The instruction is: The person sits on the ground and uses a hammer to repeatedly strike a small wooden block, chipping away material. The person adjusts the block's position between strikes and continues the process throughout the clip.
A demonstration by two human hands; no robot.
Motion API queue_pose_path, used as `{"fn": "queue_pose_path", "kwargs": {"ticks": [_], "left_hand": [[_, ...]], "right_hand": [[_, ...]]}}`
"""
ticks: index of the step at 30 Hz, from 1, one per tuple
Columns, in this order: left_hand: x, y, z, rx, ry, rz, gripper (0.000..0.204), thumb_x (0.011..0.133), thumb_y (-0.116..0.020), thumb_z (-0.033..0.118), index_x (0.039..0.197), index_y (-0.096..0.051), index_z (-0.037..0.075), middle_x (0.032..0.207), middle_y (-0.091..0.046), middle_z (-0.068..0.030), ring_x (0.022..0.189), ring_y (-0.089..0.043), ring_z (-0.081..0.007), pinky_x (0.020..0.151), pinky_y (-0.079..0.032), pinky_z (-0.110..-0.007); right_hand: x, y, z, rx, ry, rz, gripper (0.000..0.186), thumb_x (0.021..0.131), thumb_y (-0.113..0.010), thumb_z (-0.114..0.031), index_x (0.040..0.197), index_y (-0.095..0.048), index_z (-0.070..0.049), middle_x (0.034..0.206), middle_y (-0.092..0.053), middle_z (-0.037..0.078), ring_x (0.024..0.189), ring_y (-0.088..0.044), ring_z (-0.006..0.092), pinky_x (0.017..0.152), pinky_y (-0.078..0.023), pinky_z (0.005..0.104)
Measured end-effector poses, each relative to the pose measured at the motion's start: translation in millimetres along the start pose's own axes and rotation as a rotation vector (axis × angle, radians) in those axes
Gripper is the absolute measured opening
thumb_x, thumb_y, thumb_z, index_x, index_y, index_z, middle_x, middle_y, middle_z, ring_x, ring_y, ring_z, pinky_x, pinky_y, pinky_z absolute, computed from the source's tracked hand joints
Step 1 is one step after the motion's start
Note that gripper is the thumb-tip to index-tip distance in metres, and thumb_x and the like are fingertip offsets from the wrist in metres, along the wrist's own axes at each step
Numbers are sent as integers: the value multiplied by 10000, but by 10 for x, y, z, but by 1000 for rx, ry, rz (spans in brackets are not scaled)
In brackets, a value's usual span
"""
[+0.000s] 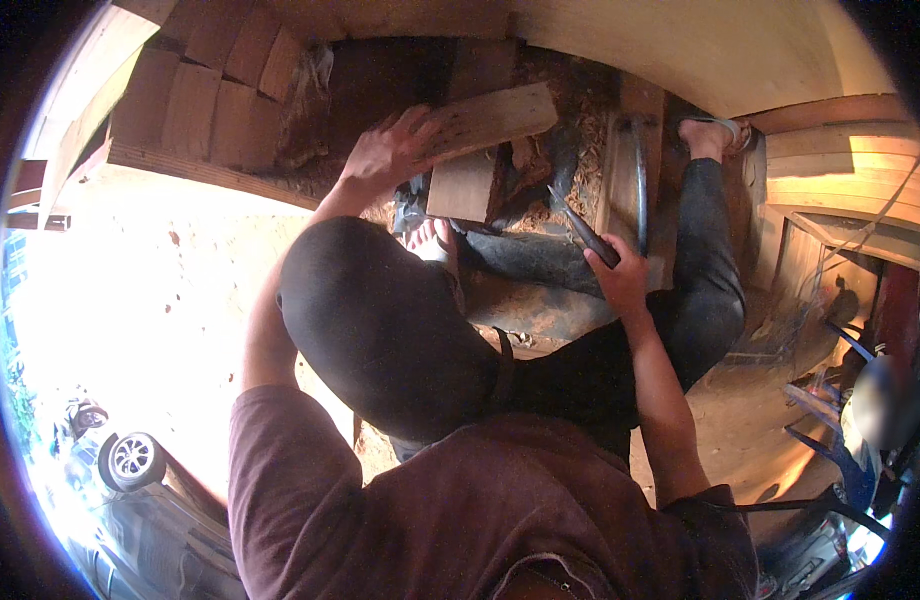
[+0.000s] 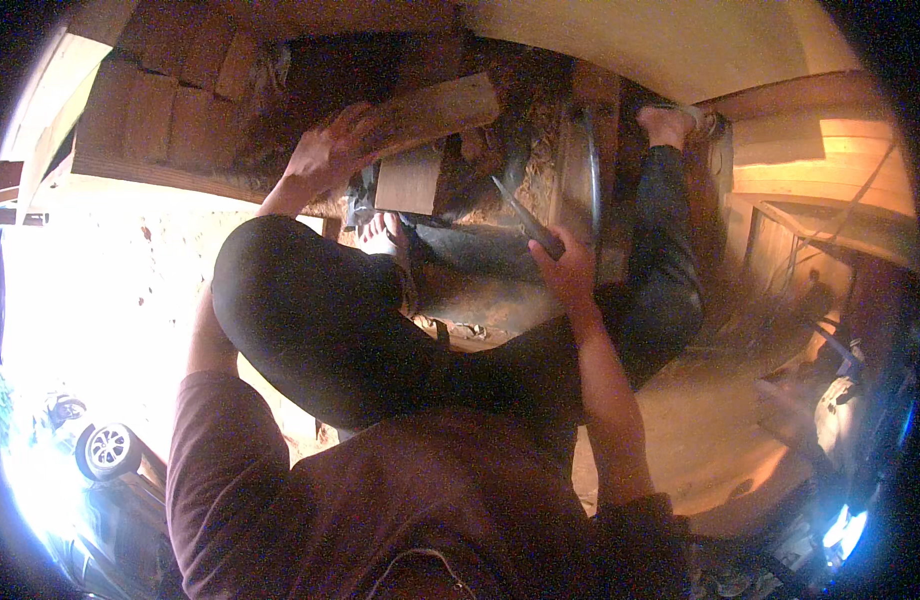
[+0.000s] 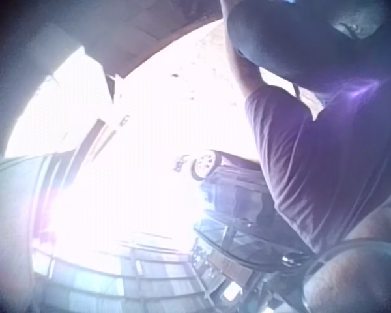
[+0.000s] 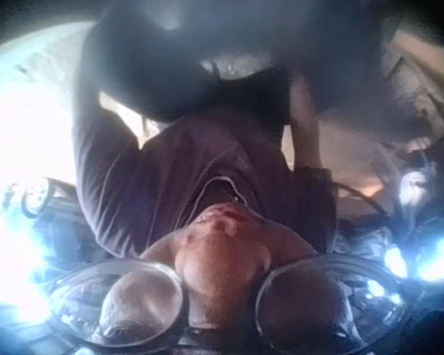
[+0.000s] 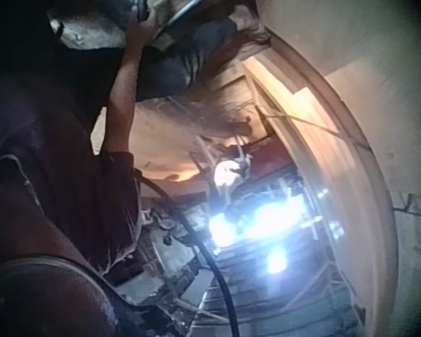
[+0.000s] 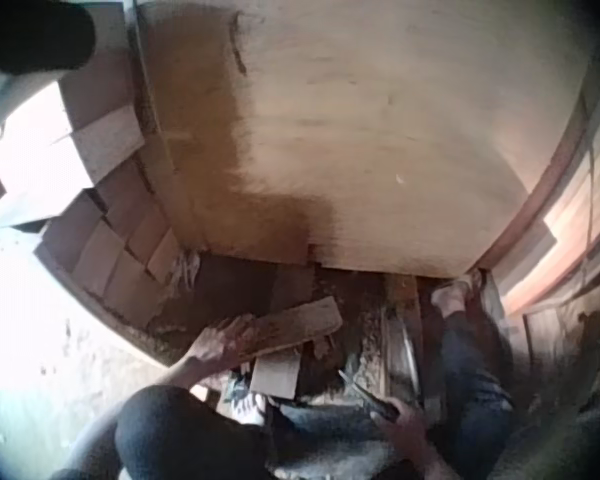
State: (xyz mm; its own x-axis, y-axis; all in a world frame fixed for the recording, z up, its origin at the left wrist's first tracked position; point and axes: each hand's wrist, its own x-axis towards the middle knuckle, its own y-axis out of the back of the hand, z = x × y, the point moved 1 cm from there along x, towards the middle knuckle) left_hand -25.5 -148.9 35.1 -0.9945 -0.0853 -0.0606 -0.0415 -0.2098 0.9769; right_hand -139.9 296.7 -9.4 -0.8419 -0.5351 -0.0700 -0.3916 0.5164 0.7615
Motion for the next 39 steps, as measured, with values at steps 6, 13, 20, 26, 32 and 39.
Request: {"fn": "queue_pose_path", "kwargs": {"ticks": [6, 13, 20, 26, 32, 39], "left_hand": [[-14, 13, 44, -50, -50, 131, 579, 921, -762, 360, 1450, -578, 212, 1550, -463, -121, 1334, -568, -381, 1060, -537, -509], [-282, 19, -10, -173, 56, 486, 414, 912, -756, 212, 1299, -641, 122, 1503, -497, -202, 1338, -529, -437, 1099, -473, -522], [-519, -87, -162, -128, 198, 540, 398, 909, -749, 170, 1289, -661, 88, 1401, -573, -175, 1240, -580, -416, 1031, -509, -497], [-347, -33, -160, -175, 105, 415, 328, 996, -693, 248, 1283, -703, 89, 1346, -636, -167, 1225, -618, -401, 1023, -528, -503], [-90, 72, -170, -187, 114, 302, 364, 1002, -694, 274, 1315, -701, 89, 1335, -662, -182, 1200, -649, -393, 1002, -545, -481], [-54, 102, -137, -214, 114, 347, 341, 987, -694, 278, 1279, -715, 104, 1257, -682, -168, 1149, -658, -380, 973, -549, -478]], "right_hand": [[16, -12, -29, 97, -69, 33, 418, 873, -837, -278, 1162, -719, 0, 879, -748, 141, 818, -745, 231, 773, -567, 361], [31, 143, -161, 159, 21, 96, 383, 888, -818, -217, 1190, -712, -8, 992, -757, 139, 917, -739, 224, 842, -561, 362], [-4, 161, -241, 196, -36, 131, 408, 877, -830, -255, 1206, -719, -40, 1119, -751, 160, 1043, -731, 293, 935, -556, 412], [53, 101, -119, 191, -47, 89, 373, 866, -832, -235, 1177, -732, -54, 1110, -757, 141, 1005, -742, 278, 891, -571, 404], [54, 70, -74, 97, -46, 105, 291, 862, -813, -150, 1124, -729, -55, 1058, -743, 111, 930, -720, 223, 842, -550, 344], [-9, 134, -199, 77, 105, 126, 323, 899, -789, -237, 1170, -717, -78, 1157, -728, 133, 1064, -704, 333, 942, -555, 443]]}}
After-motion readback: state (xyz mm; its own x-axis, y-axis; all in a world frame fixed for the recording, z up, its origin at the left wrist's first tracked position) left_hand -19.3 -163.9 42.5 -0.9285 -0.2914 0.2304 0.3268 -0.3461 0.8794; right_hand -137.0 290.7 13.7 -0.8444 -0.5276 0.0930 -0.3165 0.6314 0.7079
